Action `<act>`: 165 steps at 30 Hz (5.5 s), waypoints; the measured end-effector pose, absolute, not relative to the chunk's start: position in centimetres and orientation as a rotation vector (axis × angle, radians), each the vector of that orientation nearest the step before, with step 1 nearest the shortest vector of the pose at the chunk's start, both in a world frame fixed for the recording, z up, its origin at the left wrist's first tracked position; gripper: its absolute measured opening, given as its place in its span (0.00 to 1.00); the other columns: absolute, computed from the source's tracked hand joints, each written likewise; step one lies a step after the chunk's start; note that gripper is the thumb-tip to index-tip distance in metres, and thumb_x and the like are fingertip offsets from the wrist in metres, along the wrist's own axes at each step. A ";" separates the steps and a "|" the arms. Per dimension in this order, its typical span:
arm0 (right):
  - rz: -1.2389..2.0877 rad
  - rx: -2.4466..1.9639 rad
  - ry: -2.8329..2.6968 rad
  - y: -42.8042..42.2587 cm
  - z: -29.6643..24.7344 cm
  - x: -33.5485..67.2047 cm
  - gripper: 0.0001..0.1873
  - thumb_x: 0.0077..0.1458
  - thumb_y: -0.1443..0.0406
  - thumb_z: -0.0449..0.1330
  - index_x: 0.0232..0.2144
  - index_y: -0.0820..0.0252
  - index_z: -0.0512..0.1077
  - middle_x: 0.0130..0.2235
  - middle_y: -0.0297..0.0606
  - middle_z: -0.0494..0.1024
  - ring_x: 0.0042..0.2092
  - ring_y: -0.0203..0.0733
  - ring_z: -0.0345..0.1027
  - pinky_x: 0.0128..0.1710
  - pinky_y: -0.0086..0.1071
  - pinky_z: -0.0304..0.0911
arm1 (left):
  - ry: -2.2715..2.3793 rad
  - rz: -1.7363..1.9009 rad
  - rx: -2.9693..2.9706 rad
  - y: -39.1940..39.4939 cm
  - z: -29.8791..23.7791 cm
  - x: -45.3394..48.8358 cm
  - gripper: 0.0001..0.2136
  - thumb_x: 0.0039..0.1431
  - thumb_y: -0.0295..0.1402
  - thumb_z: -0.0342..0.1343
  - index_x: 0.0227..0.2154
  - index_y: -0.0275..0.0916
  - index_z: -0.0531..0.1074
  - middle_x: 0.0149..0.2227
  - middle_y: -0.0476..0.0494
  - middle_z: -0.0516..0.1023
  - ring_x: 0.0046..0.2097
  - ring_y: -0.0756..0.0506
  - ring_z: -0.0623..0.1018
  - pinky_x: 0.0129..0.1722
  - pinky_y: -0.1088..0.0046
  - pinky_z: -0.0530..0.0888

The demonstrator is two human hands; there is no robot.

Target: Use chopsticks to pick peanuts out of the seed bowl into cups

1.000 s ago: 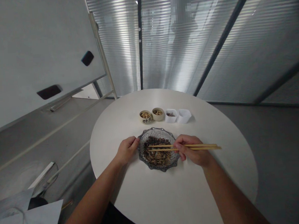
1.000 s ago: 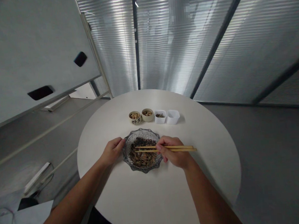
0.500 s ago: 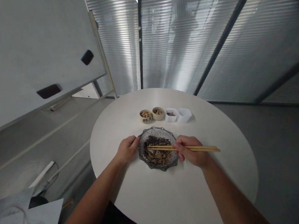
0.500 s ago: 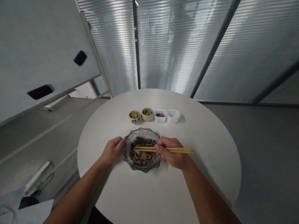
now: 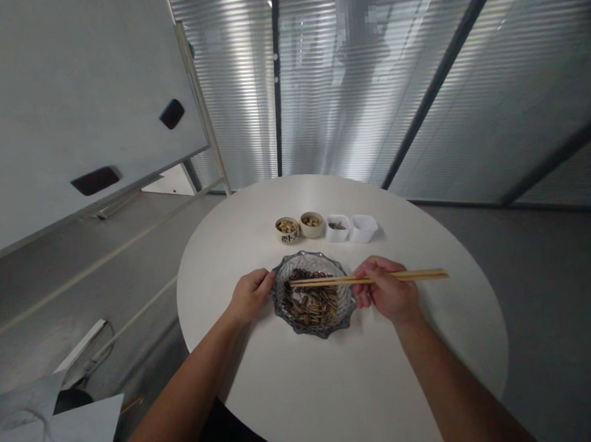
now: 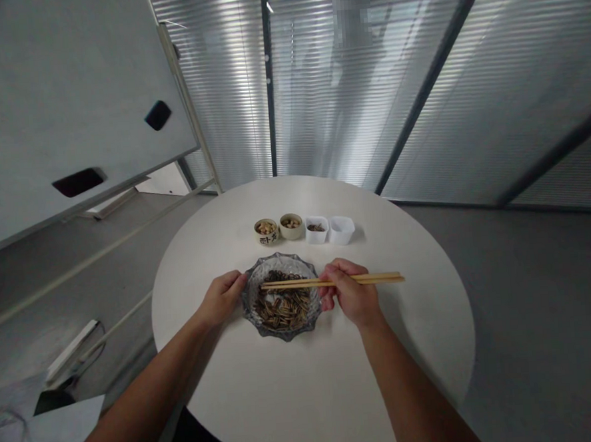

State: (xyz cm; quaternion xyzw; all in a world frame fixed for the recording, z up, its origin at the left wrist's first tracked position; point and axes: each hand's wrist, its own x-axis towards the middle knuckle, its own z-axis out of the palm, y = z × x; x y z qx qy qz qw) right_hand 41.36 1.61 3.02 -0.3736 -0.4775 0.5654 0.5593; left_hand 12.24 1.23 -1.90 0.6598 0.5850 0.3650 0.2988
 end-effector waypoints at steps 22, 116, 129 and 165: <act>0.784 -0.897 -0.689 8.7 0.3 44.5 0.19 0.50 0.51 0.69 0.27 0.58 0.68 0.19 0.29 0.75 0.16 0.34 0.68 0.18 0.30 0.73 | 1.558 0.963 1.759 1.1 -1.3 12.4 0.22 0.66 0.50 0.46 0.22 0.40 0.63 0.23 0.51 0.63 0.29 0.49 0.64 0.30 0.72 0.60; 1.045 -0.867 -0.828 4.2 2.4 42.6 0.23 0.54 0.49 0.66 0.19 0.59 0.69 0.14 0.30 0.70 0.08 0.31 0.53 0.07 0.28 0.57 | 1.564 0.945 1.750 1.3 -1.9 12.1 0.22 0.67 0.49 0.46 0.22 0.40 0.62 0.23 0.52 0.63 0.29 0.49 0.64 0.30 0.72 0.59; 0.557 -0.912 -0.523 8.8 1.0 45.3 0.22 0.65 0.50 0.54 0.24 0.57 0.66 0.17 0.26 0.67 0.15 0.34 0.62 0.14 0.30 0.69 | 1.555 0.950 1.769 1.3 -1.8 12.1 0.22 0.67 0.50 0.46 0.22 0.40 0.62 0.23 0.52 0.62 0.29 0.49 0.64 0.30 0.72 0.59; 1.164 -0.852 -1.311 2.6 2.9 43.7 0.24 0.51 0.46 0.69 0.23 0.63 0.78 0.17 0.35 0.73 0.14 0.34 0.62 0.12 0.28 0.62 | 1.569 0.974 1.736 1.3 -1.9 12.2 0.22 0.66 0.50 0.47 0.21 0.40 0.63 0.23 0.52 0.63 0.29 0.49 0.64 0.29 0.73 0.60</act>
